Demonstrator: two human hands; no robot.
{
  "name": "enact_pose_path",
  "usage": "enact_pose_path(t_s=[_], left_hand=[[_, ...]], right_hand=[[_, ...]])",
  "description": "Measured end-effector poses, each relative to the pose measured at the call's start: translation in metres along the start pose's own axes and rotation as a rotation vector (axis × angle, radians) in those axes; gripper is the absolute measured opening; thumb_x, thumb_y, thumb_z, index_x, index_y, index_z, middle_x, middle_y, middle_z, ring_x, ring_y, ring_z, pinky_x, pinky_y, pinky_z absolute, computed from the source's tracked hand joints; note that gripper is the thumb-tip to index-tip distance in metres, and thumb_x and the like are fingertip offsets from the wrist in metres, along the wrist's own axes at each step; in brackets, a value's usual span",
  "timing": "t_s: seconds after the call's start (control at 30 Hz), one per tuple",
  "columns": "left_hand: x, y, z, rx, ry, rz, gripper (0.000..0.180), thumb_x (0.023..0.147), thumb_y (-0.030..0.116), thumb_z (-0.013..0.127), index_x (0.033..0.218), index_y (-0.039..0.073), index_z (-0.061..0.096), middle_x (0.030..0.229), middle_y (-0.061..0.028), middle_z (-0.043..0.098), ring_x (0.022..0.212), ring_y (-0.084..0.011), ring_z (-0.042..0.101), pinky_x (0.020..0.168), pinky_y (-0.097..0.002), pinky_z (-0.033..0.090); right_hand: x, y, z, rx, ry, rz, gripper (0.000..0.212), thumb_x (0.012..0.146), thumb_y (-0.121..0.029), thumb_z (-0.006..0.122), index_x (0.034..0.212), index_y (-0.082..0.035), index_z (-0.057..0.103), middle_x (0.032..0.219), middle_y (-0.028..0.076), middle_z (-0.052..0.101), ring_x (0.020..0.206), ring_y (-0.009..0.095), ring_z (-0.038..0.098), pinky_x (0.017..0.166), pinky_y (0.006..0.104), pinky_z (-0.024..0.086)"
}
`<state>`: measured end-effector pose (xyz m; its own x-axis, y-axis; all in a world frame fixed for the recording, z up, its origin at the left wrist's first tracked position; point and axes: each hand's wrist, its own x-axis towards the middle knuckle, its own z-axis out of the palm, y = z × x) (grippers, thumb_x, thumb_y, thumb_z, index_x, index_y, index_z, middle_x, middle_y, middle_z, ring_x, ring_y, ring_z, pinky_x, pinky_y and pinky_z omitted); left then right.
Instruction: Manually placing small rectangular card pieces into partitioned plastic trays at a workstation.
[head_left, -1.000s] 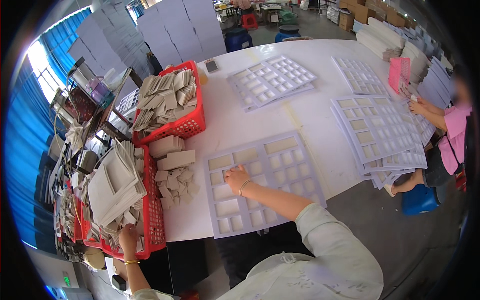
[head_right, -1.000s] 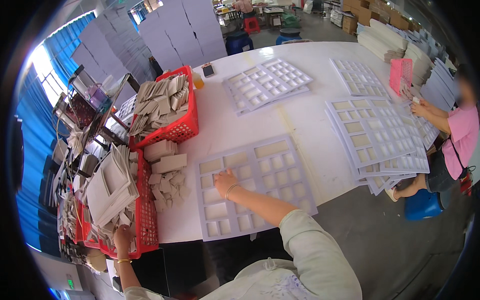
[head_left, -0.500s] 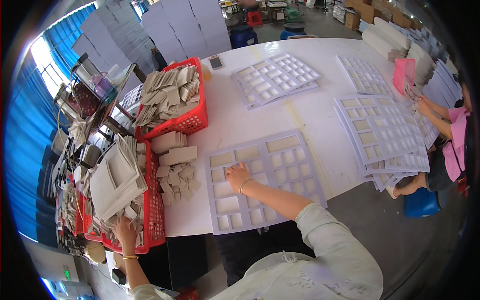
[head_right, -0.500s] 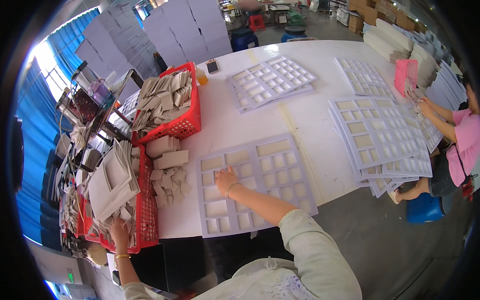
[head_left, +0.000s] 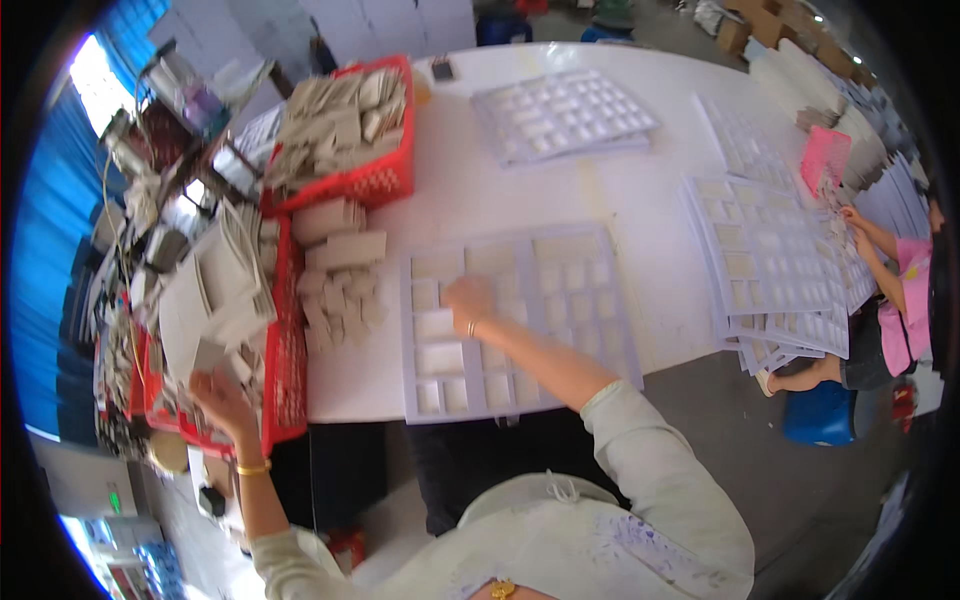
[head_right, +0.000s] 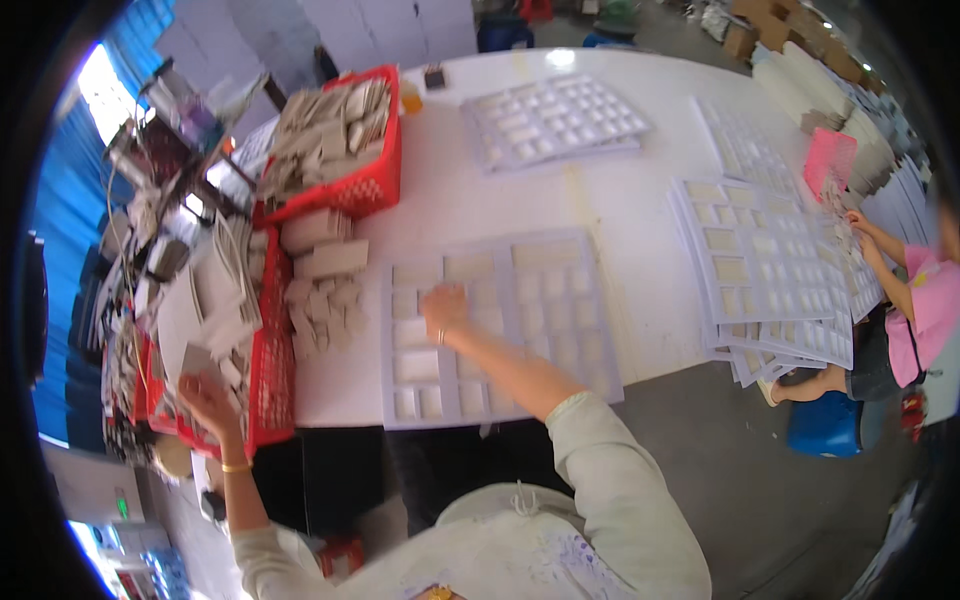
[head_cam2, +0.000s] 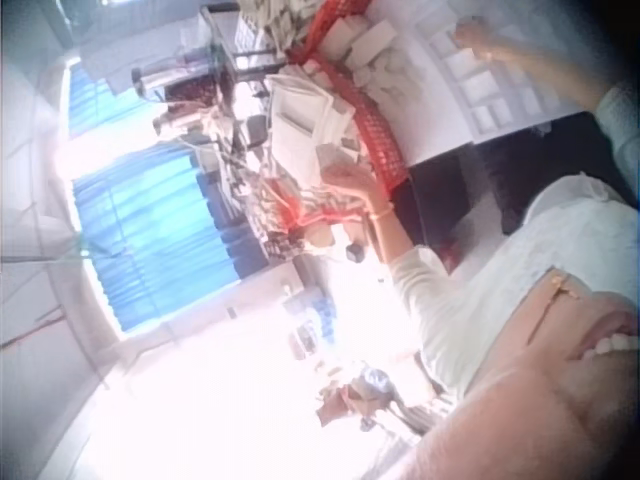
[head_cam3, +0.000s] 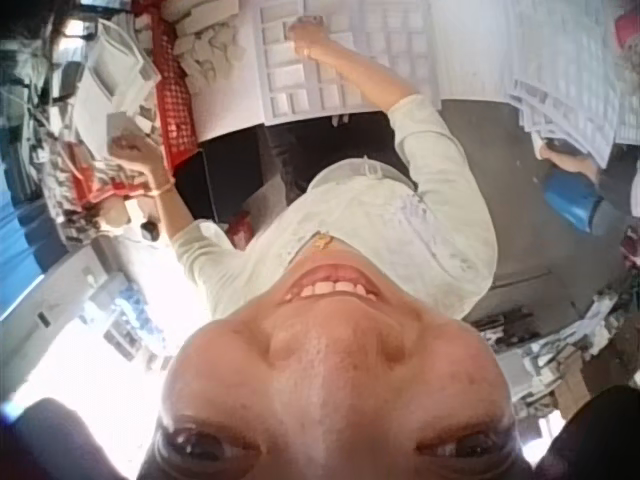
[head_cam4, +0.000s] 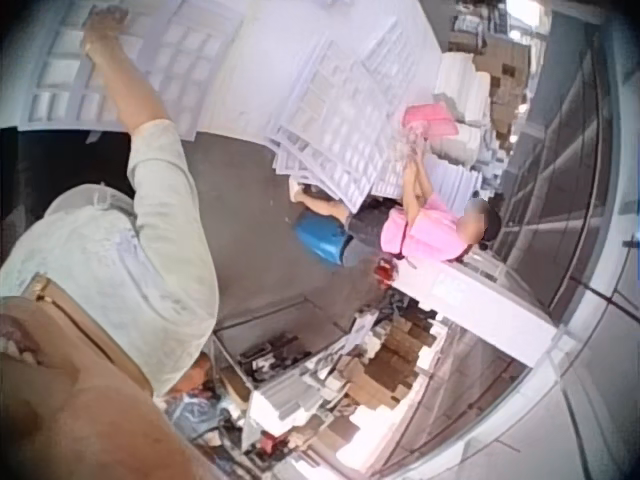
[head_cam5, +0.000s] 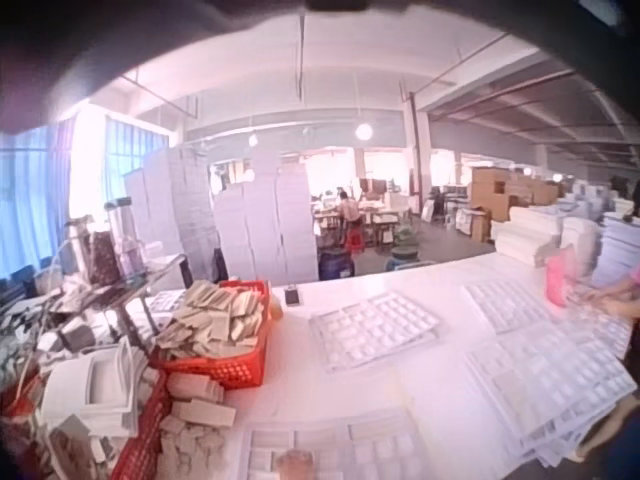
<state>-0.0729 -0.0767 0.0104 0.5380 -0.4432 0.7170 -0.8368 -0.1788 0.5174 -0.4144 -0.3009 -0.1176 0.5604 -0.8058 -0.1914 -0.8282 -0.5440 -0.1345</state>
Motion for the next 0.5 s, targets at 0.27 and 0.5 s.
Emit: enact_pose_path(t_s=[0.27,0.5], left_hand=[[-0.115,0.134,0.067,-0.323,-0.81,0.243,0.021,0.085,0.005,0.06,0.106,0.006,0.057,0.082,-0.0161,0.062,0.072,-0.0343,0.063,0.06,-0.0379,0.049],[-0.133,0.176,0.146,-0.431,-0.989,0.259,0.017,0.086,0.007,0.06,0.103,0.005,0.055,0.078,-0.0147,0.062,0.068,-0.0288,0.063,0.059,-0.033,0.048]], right_hand=[[-0.08,-0.013,0.0,1.647,0.163,-0.339,0.029,0.091,-0.017,0.054,0.118,-0.006,0.053,0.103,0.007,0.057,0.081,0.012,0.057,0.071,0.03,0.046],[-0.091,0.028,-0.002,1.304,0.378,-0.187,0.011,0.083,-0.007,0.064,0.093,-0.002,0.063,0.078,0.003,0.06,0.063,0.007,0.056,0.055,0.0216,0.045]])
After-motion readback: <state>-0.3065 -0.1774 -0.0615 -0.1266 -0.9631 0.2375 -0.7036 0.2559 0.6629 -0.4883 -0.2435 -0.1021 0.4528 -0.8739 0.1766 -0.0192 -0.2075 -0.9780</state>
